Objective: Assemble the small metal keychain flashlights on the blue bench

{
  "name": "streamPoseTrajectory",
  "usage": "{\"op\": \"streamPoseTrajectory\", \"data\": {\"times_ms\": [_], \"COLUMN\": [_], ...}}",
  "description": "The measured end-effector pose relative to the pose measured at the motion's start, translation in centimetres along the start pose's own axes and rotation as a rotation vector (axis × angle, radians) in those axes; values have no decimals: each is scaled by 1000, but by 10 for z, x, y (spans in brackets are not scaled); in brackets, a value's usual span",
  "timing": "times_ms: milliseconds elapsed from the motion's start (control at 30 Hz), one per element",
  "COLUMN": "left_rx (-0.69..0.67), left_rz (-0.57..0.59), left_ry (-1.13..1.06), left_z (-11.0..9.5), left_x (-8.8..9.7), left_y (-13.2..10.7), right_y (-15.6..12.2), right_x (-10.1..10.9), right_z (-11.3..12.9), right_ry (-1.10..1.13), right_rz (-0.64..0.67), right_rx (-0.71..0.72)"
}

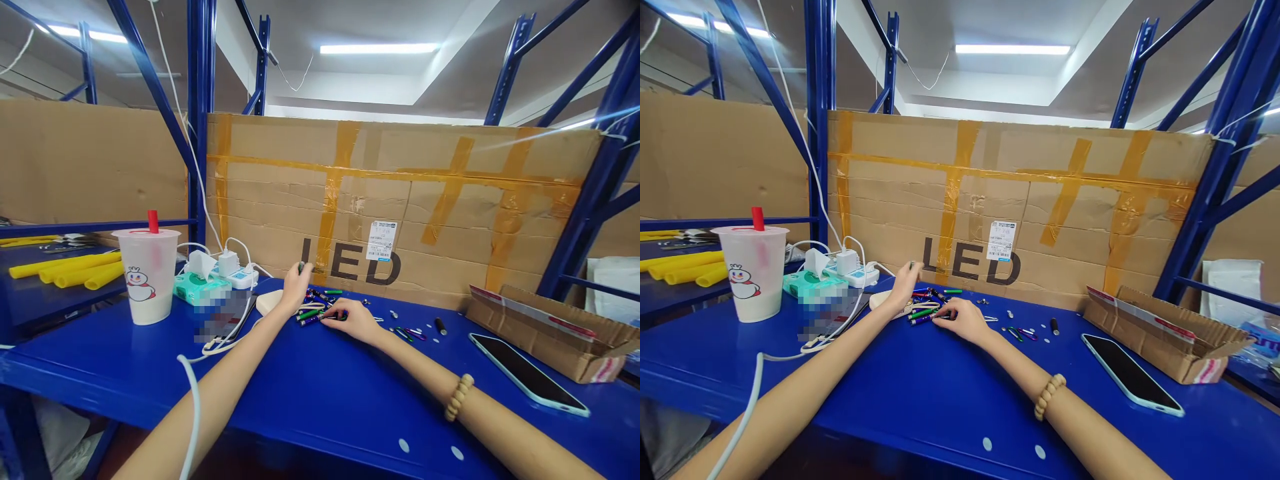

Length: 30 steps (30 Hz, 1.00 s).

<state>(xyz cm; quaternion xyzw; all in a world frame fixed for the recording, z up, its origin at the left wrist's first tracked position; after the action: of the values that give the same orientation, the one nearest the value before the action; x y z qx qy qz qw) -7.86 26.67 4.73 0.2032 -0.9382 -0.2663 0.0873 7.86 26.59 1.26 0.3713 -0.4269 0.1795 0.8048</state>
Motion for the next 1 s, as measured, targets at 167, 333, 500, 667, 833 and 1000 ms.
{"op": "streamPoseTrajectory", "data": {"times_ms": [167, 333, 500, 667, 833, 1000], "left_rx": [-140, -61, -140, -270, -337, -252], "left_rz": [481, 587, 626, 681, 706, 737], "left_ry": [290, 419, 482, 572, 505, 436], "left_z": [4, 16, 17, 25, 24, 16], "left_x": [-29, -31, -31, -36, -44, -53], "left_y": [-23, -31, -32, -34, -40, -51], "right_y": [-9, -15, -28, -36, -44, -48], "right_x": [-7, -2, 12, 33, 38, 31], "right_z": [9, 13, 3, -2, 22, 40], "right_ry": [-163, -276, -131, 186, 103, -37], "right_rz": [9, 66, -46, -391, -527, -475], "right_rx": [-88, 45, 109, 140, 431, 661]}}
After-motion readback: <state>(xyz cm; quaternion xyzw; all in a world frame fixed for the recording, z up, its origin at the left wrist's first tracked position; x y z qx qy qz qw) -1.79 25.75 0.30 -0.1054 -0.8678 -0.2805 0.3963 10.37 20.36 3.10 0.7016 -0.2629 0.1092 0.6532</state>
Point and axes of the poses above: each hand's wrist, its own y-axis towards the middle knuckle, its own x-axis out of the back of the hand, z = x × y, the point moved 4 cm from there along y, towards the middle knuckle, and after that the axes turned 1 degree about y, right-handed, at the moved point
